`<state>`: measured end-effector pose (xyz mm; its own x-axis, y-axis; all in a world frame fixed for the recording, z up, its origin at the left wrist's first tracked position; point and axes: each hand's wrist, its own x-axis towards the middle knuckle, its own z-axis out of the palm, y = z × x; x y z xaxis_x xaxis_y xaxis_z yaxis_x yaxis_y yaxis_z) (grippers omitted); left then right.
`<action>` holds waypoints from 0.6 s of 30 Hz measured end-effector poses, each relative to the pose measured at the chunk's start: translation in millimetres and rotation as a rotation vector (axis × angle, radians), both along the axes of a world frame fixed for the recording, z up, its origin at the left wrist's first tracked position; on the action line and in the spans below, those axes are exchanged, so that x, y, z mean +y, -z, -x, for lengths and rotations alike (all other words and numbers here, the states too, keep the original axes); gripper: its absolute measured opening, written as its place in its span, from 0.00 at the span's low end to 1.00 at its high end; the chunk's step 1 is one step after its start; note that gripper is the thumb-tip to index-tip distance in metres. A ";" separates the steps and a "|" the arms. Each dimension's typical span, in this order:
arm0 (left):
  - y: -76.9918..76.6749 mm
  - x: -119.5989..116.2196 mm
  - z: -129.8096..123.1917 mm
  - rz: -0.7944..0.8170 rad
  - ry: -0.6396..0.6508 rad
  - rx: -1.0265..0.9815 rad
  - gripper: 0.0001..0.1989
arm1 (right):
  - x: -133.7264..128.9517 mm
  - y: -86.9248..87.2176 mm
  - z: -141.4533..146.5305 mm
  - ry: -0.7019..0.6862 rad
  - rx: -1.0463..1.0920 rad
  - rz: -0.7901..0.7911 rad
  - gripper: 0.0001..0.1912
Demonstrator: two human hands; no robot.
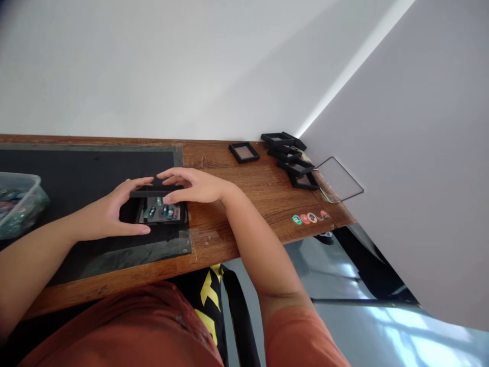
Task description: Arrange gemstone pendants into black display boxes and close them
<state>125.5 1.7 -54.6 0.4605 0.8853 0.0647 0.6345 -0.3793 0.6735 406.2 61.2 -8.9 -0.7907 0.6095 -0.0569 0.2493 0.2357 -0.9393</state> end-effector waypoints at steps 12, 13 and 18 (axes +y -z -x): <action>-0.1 -2.4 -7.8 -0.096 -0.073 -0.134 0.58 | 1.8 -0.6 5.5 0.318 -0.007 -0.019 0.34; -0.3 -2.9 -8.3 -0.136 -0.072 -0.140 0.56 | 2.2 -0.1 5.9 0.322 -0.004 -0.011 0.35; -2.4 -2.9 -9.2 -0.236 -0.042 -0.110 0.53 | 2.4 1.4 7.9 0.279 0.072 -0.126 0.32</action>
<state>134.6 -1.3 -52.3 0.4030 0.8576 0.3195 0.5809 -0.5095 0.6348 398.3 63.6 -10.2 -0.5911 0.8023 0.0828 0.2546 0.2831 -0.9247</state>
